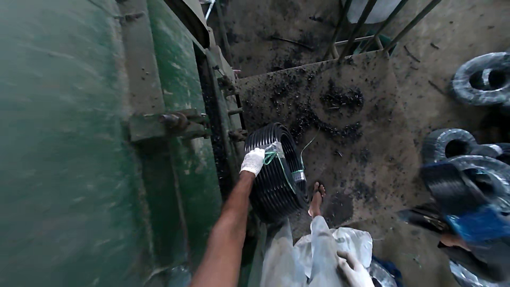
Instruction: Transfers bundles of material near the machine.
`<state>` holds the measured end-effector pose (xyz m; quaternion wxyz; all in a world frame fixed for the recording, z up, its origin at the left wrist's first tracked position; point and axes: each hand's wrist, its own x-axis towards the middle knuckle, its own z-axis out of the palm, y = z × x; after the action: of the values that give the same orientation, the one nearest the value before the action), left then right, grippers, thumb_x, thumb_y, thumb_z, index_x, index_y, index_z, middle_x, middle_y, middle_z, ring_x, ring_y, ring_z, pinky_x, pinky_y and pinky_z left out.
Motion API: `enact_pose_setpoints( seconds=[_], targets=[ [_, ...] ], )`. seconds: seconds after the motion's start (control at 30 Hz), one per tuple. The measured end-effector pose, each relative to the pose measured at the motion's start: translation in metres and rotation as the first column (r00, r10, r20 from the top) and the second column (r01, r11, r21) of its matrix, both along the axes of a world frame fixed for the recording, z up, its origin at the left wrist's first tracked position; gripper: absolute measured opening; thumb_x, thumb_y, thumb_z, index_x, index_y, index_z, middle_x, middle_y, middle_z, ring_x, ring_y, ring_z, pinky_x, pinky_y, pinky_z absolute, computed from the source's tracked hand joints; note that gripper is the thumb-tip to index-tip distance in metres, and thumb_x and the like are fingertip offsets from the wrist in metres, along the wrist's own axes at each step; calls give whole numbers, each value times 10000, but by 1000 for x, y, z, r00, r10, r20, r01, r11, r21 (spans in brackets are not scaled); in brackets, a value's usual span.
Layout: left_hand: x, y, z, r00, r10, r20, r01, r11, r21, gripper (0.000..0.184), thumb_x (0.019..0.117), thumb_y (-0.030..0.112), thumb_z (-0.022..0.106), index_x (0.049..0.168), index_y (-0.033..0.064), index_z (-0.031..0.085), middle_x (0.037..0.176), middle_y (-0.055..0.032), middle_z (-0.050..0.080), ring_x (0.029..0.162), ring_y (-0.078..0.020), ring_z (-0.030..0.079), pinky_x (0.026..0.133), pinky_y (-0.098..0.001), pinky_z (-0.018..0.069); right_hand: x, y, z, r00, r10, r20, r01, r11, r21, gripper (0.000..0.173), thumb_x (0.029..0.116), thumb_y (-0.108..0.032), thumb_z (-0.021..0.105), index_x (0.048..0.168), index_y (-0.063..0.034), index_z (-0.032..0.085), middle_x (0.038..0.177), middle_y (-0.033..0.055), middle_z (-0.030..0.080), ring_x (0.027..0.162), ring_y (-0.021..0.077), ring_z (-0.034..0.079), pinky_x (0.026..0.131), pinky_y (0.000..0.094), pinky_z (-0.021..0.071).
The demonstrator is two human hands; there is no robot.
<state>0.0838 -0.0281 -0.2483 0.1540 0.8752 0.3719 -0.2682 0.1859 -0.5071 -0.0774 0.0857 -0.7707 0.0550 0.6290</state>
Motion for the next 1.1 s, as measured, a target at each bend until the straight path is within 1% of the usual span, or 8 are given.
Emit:
enact_pose_setpoints(
  seconds=[0.2, 0.27, 0.4, 0.63, 0.73, 0.87, 1.03, 1.1],
  targets=[
    [0, 8, -5, 1000, 30, 2, -30, 999, -25, 363, 949, 264, 677, 1259, 80, 635, 1178, -175, 679, 1128, -377, 653, 944, -566, 549, -10, 2, -4, 997, -5, 74, -5, 990, 142, 486, 1039, -434, 531, 1390, -112, 624, 1260, 136, 716, 1118, 287, 711, 964, 530, 581],
    [3, 6, -4, 999, 33, -9, -33, 998, -46, 388, 925, 322, 687, 1245, 109, 630, 1122, -149, 694, 1063, -361, 679, 903, -574, 562, -7, 11, -4, 999, -34, 23, 32, 995, 97, 471, 1043, -414, 537, 1412, -129, 609, 1304, 130, 693, 1185, 293, 677, 1026, 545, 535],
    [11, -31, -2, 994, 110, -21, -111, 992, -63, 519, 858, 368, 725, 1315, 178, 567, 1061, -133, 704, 942, -372, 696, 785, -598, 572, -16, -21, -48, 996, -88, 3, 87, 991, 104, 437, 1016, -466, 579, 1363, -210, 654, 1204, 64, 742, 1074, 228, 728, 956, 512, 596],
    [90, -78, 24, 988, 139, -61, -144, 987, -69, 685, 930, 351, 660, 1545, 197, 400, 1147, -199, 685, 1043, -416, 677, 864, -600, 559, -20, 34, -112, 997, -66, 29, 61, 988, 145, 581, 970, -526, 628, 1480, -261, 536, 1215, 113, 724, 982, 277, 736, 881, 537, 604],
    [113, -89, 31, 997, 56, -58, -62, 993, -103, 634, 967, 372, 586, 1539, 162, 412, 1209, -205, 665, 1094, -410, 663, 902, -587, 553, -13, 77, -131, 985, -151, 84, 141, 984, 109, 948, 883, -662, 682, 1638, -259, 274, 1466, 189, 579, 1236, 361, 649, 1030, 600, 530],
    [114, -95, 37, 996, -75, -46, 68, 989, -133, 482, 1026, 219, 505, 1485, 75, 476, 1364, -203, 601, 1254, -390, 600, 1011, -542, 529, 3, 125, -137, 966, -245, 87, 240, 969, 64, 1322, 769, -777, 719, 1672, -209, -62, 1530, 281, 487, 1344, 421, 569, 1101, 623, 471],
    [115, -89, 66, 956, -40, -290, 8, 994, -112, 633, 798, 398, 757, 1304, 38, 632, 1396, -221, 573, 1283, -397, 570, 990, -563, 537, -1, 133, -122, 978, -204, -46, 207, 975, 78, 1234, 829, -756, 672, 1666, -91, 56, 1600, 266, 401, 1449, 399, 464, 1184, 587, 401],
    [96, -84, 70, 953, -74, -295, 53, 996, -78, 585, 843, 452, 730, 1259, 46, 672, 1344, -223, 617, 1245, -412, 597, 968, -600, 536, -12, 129, -120, 996, -86, -33, 89, 987, 132, 1144, 866, -726, 651, 1665, -100, 122, 1632, 291, 324, 1474, 437, 412, 1188, 602, 388]
  ],
)
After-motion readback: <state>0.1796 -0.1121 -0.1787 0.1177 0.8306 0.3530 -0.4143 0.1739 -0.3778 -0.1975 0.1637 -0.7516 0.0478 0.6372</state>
